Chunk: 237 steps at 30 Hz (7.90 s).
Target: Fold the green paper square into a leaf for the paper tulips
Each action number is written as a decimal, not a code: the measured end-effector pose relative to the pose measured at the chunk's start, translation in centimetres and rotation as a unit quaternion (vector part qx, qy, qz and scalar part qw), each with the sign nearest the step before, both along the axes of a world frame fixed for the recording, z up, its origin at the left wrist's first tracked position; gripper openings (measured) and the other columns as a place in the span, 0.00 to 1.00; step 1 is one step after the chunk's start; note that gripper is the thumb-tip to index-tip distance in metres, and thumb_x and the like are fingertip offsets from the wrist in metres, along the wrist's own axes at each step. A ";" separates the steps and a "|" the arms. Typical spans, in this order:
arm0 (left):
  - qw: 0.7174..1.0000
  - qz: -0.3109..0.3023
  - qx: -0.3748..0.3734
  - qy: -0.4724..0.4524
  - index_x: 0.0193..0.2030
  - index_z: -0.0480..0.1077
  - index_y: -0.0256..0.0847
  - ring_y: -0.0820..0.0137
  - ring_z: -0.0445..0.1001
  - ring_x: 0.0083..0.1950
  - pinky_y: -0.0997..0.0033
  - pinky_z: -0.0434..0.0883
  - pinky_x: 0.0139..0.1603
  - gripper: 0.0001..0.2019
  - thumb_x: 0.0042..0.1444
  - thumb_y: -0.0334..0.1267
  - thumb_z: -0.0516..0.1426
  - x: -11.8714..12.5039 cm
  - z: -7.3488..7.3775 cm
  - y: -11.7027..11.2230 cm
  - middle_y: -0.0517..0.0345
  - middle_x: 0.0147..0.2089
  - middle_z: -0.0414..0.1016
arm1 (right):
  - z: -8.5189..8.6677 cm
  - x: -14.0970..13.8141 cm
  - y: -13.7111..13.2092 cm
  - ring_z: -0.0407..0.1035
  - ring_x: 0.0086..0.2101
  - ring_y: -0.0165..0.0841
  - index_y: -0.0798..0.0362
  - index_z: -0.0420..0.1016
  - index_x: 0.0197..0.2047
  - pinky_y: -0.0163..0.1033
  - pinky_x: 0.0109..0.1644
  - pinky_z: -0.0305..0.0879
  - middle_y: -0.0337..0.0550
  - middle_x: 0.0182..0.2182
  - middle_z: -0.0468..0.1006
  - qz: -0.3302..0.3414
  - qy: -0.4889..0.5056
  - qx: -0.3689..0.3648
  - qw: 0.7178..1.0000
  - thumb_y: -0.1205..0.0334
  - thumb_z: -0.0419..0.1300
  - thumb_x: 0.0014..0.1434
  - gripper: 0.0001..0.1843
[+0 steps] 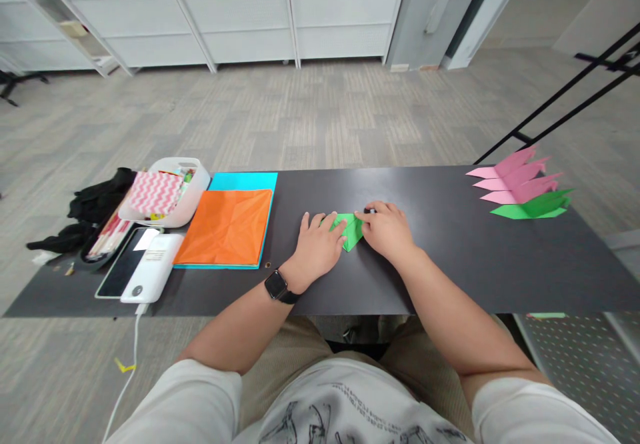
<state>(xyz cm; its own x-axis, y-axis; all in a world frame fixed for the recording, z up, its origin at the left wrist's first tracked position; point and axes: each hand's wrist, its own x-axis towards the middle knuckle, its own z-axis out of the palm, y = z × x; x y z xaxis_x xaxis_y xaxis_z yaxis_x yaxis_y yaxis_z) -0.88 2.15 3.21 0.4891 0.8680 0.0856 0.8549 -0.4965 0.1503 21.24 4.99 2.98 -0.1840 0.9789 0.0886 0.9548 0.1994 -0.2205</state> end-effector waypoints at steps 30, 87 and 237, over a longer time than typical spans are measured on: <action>0.999 0.016 0.001 0.039 0.69 0.76 0.45 0.45 0.73 0.68 0.33 0.60 0.76 0.24 0.73 0.54 0.58 1.3 1.4 -0.1 0.40 0.74 0.73 | -2.0 2.2 2.3 0.70 0.59 0.47 0.38 0.90 0.54 0.57 0.67 0.66 0.45 0.62 0.80 0.046 0.093 0.036 0.994 0.66 0.61 0.66 0.21; 0.994 -0.029 -0.029 -0.099 0.56 0.82 0.47 0.56 0.74 0.58 0.51 0.67 0.63 0.16 0.77 0.44 0.53 -0.9 0.8 4.7 0.53 0.58 0.83 | -2.4 0.5 3.1 0.76 0.49 0.41 0.47 0.81 0.36 0.52 0.62 0.67 0.45 0.46 0.83 0.173 0.233 0.044 0.956 0.51 0.59 0.75 0.16; 0.960 0.113 -0.038 -0.254 0.46 0.77 0.47 0.66 0.79 0.37 0.67 0.71 0.40 0.06 0.68 0.39 0.58 -2.1 1.5 5.7 0.61 0.35 0.79 | 1.9 1.9 0.7 0.69 0.66 0.49 0.45 0.84 0.55 0.60 0.73 0.63 0.53 0.64 0.75 0.235 0.255 0.039 0.937 0.50 0.62 0.73 0.14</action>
